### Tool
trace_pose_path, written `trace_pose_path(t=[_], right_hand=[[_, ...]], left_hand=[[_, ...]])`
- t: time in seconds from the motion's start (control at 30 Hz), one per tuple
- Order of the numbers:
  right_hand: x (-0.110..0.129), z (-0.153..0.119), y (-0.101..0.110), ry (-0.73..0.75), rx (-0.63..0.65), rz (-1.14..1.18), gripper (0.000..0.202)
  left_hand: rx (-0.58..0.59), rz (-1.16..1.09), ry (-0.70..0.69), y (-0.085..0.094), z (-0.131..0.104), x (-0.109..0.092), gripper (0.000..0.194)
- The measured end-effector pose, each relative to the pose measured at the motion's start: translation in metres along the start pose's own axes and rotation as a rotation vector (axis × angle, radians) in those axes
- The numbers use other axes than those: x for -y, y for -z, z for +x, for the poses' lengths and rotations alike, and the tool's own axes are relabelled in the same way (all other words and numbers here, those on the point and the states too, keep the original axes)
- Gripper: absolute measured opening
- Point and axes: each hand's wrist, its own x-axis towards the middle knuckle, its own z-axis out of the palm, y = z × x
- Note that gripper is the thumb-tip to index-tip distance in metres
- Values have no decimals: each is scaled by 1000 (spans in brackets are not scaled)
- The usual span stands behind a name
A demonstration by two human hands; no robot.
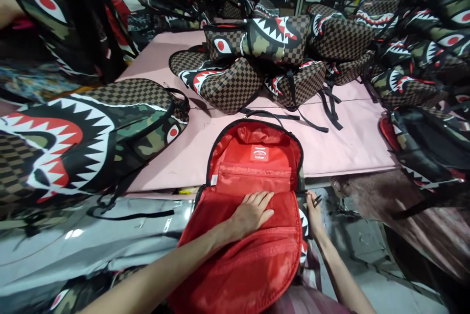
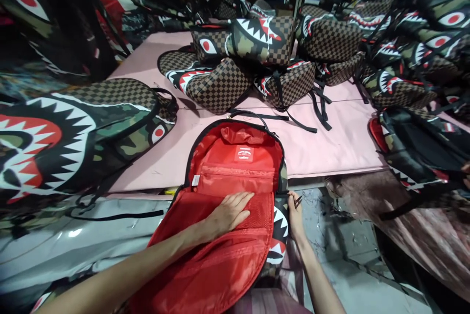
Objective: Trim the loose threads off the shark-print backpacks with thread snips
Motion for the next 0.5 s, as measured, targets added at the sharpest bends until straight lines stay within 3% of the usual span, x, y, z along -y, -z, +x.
trace_pose_path(t=[0.13, 0.33, 0.4, 0.5], right_hand=[[10, 2, 3, 139, 47, -185, 34], [16, 5, -11, 287, -46, -290, 36], [20, 3, -18, 309, -73, -275, 35], [33, -2, -26, 345, -144, -238, 34]], left_hand=[[-23, -30, 3, 9, -11, -3, 47], [42, -146, 135, 26, -19, -8, 46], [82, -211, 155, 50, -27, -3, 45], [77, -295, 145, 114, -57, 11, 40]])
